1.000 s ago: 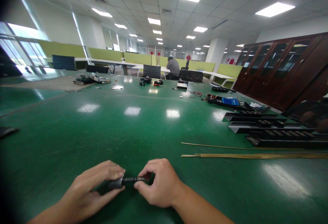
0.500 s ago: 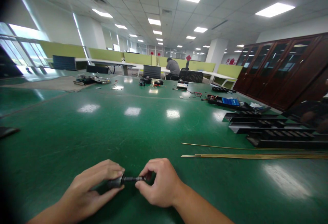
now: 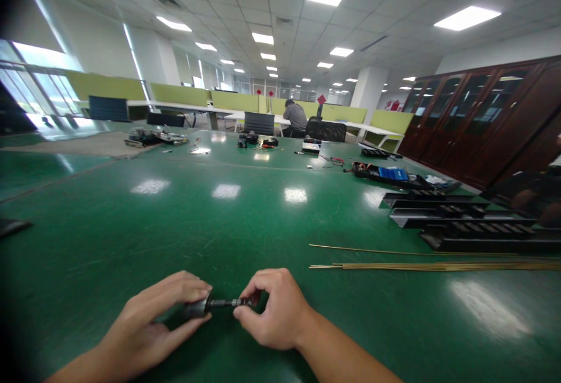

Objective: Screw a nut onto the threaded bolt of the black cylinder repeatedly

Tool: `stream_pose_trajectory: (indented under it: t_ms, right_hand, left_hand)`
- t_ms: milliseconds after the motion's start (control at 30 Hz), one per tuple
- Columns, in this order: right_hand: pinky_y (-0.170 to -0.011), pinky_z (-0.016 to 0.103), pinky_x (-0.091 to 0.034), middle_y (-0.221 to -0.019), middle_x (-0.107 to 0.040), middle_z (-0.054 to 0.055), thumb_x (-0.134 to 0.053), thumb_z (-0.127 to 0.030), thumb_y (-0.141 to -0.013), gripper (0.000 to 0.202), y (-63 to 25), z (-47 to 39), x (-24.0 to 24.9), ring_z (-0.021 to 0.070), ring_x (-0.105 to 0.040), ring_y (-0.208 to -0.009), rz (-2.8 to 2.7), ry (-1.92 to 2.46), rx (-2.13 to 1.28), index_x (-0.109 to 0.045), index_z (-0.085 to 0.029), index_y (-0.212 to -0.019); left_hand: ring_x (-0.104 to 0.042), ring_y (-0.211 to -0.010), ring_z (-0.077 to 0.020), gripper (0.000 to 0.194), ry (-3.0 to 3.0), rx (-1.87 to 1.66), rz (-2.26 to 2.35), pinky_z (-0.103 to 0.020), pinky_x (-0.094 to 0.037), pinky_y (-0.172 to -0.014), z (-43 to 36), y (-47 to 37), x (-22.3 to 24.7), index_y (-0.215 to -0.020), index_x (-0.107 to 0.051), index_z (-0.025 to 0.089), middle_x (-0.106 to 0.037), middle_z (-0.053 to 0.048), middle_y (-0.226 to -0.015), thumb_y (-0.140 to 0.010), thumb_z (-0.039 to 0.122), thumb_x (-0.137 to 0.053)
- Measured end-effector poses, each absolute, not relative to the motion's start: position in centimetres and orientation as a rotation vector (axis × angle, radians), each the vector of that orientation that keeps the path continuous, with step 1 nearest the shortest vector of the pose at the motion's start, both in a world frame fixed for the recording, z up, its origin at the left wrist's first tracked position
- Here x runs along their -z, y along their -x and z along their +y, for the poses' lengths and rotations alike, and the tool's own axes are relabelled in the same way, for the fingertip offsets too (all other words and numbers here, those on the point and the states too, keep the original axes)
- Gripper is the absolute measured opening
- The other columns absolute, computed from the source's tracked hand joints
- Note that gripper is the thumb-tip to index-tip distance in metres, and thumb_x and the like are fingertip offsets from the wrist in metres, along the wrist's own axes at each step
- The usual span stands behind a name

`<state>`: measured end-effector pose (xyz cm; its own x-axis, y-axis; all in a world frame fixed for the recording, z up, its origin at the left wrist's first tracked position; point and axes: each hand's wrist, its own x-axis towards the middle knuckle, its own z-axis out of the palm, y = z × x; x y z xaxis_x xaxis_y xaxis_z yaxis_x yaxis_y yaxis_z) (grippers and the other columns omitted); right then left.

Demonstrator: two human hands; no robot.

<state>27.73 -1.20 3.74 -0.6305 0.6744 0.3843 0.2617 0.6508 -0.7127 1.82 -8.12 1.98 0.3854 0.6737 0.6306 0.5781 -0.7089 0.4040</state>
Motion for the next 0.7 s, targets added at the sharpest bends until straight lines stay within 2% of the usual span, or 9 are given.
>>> stream_pose_trajectory:
  t_ms: [500, 700]
  right_hand:
    - [-0.067, 0.026, -0.047, -0.071, -0.071, 0.002, -0.075, -0.021, -0.076, 0.006, -27.67, -1.0, -3.95, 0.0161, -0.066, -0.066, -2.164, 0.756, -0.867, -0.072, -0.017, -0.076]
    - [-0.067, 0.027, -0.048, -0.071, -0.071, 0.002, -0.075, -0.021, -0.076, 0.005, -27.67, -1.05, -4.02, 0.0161, -0.066, -0.065, -2.141, 0.757, -0.884, -0.072, -0.016, -0.076]
  left_hand:
    - [-0.064, -0.101, -0.0187, 0.036, -2.511, -1.238, 1.199, -0.033, -0.054, -0.087, -7.83, -1.51, -1.86, -0.114, -0.06, 0.018, -0.068, -0.008, -0.107, -0.083, 0.004, -0.072]
    - [-0.064, -0.102, -0.0186, 0.033, -2.491, -1.209, 1.258, -0.031, -0.054, -0.088, -7.81, -1.06, -1.65, -0.114, -0.061, 0.021, -0.068, -0.007, -0.107, -0.085, 0.01, -0.072]
